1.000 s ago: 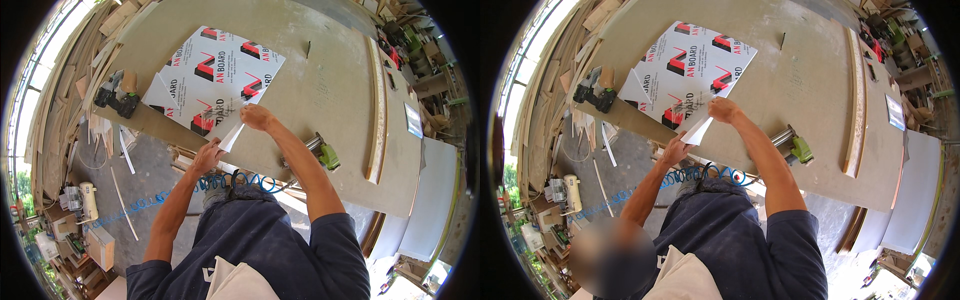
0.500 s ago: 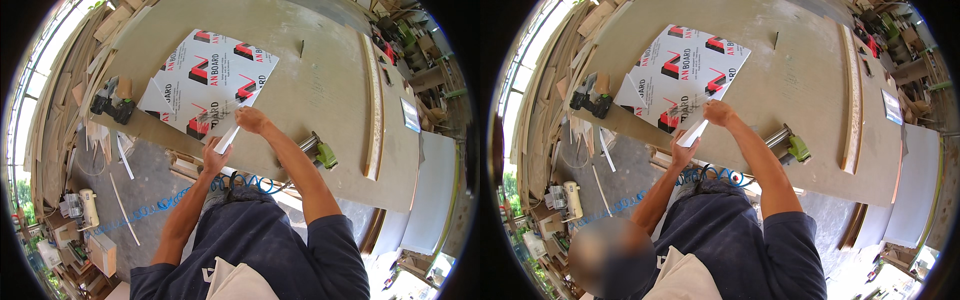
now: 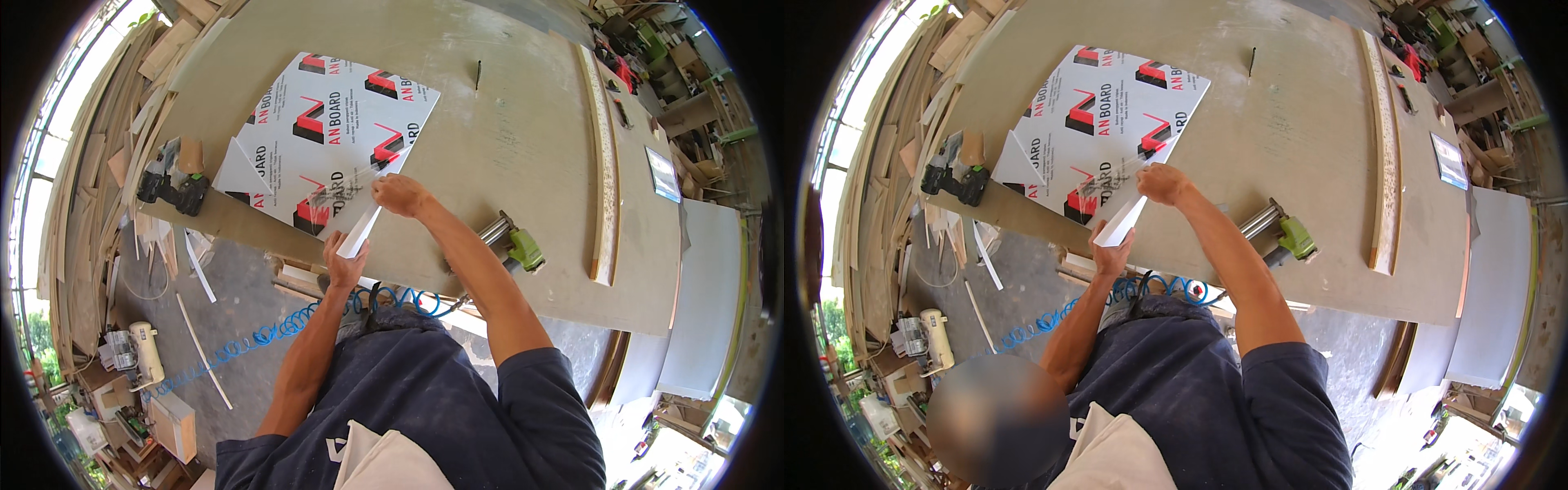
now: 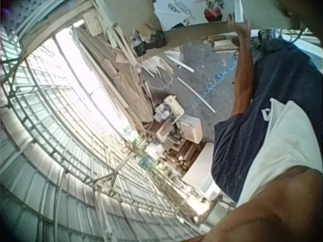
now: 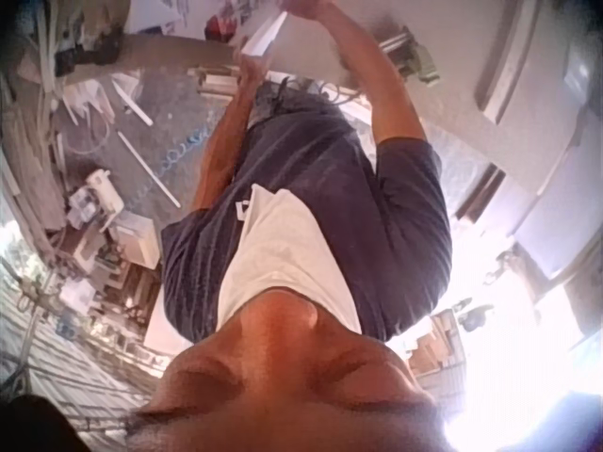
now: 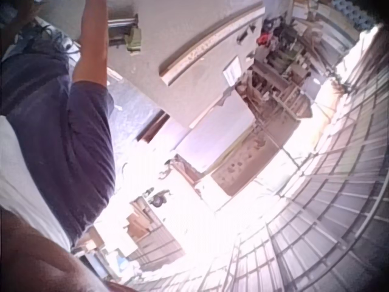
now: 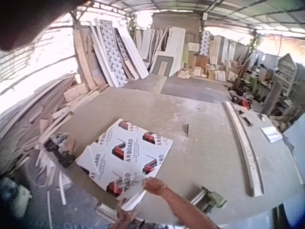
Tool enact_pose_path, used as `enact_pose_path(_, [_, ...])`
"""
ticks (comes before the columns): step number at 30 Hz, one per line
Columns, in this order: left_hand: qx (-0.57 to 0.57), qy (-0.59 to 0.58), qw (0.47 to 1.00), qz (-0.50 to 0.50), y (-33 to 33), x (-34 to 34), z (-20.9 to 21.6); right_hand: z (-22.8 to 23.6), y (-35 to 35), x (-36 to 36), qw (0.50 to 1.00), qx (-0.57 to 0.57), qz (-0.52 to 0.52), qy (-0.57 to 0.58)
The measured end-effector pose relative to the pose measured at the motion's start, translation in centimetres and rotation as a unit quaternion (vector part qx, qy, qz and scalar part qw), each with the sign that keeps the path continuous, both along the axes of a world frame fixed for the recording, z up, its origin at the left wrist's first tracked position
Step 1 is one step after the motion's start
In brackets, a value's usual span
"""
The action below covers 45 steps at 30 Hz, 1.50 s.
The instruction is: The person assembles a white wooden structure, likely a small cabinet or shelf, on a workbench. They align pre-cut white panels and use a pneumatic nail gun to fasten the pieces together, flipping the assembly to secure different sides.
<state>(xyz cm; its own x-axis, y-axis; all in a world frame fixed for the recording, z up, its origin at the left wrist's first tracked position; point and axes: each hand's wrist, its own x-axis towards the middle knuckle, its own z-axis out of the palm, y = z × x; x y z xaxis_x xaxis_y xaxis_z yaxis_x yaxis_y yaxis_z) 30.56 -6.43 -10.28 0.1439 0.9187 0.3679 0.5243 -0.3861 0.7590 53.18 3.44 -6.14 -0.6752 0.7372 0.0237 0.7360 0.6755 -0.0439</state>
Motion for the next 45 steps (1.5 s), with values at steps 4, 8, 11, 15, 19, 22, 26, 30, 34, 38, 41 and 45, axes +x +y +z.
enact_pose_path(4, [0.008, 0.027, 1.000, 0.004, 0.1, -0.1, -0.3, 0.3, 0.3, 0.1, 1.000, -0.019, 0.001, -0.003])
enact_pose_path(8, [0.043, 0.007, 0.999, 0.005, 0.5, 0.0, 0.0, -0.1, 0.4, 0.4, 1.000, -0.026, 0.000, 0.001])
enact_pose_path(11, [0.052, 0.007, 0.999, 0.002, 0.5, -0.1, -0.3, -0.2, 0.6, 0.5, 1.000, -0.021, 0.018, -0.007])
enact_pose_path(15, [0.016, 0.009, 1.000, -0.001, 0.2, -0.1, -0.3, -0.1, 0.5, 0.5, 1.000, -0.012, 0.025, 0.003])
enact_pose_path(19, [0.035, 0.054, 0.998, 0.000, 0.2, -0.1, 0.1, 0.0, 0.5, 0.6, 0.999, -0.018, 0.032, -0.019])
enact_pose_path(22, [0.083, 0.094, 0.992, -0.018, 0.3, -0.1, 0.6, 0.0, 0.5, 0.8, 0.999, -0.023, 0.025, -0.003])
enact_pose_path(26, [0.095, 0.075, 0.992, -0.023, 0.7, -0.1, 0.3, -0.5, 0.4, 1.4, 0.997, -0.046, -0.011, 0.060])
enact_pose_path(30, [0.102, 0.081, 0.991, -0.025, 0.6, -0.1, 0.2, -0.3, -0.2, 1.9, 0.988, -0.065, -0.055, 0.131])
enact_pose_path(34, [0.090, 0.078, 0.992, -0.029, 0.5, 0.1, 1.0, -1.0, -0.9, 2.7, 0.972, -0.048, -0.142, 0.183])
enact_pose_path(38, [0.094, 0.080, 0.992, -0.028, 0.5, 0.1, 1.2, -0.7, -2.5, 2.5, 0.947, -0.048, -0.201, 0.245])
enact_pose_path(41, [0.083, 0.076, 0.993, -0.026, 0.6, 0.2, 1.2, -0.5, -4.4, 1.9, 0.946, -0.059, -0.190, 0.257])
enact_pose_path(45, [0.083, 0.071, 0.994, -0.022, 0.5, 0.2, 1.2, -0.3, -6.6, 1.7, 0.921, 0.011, -0.265, 0.286])
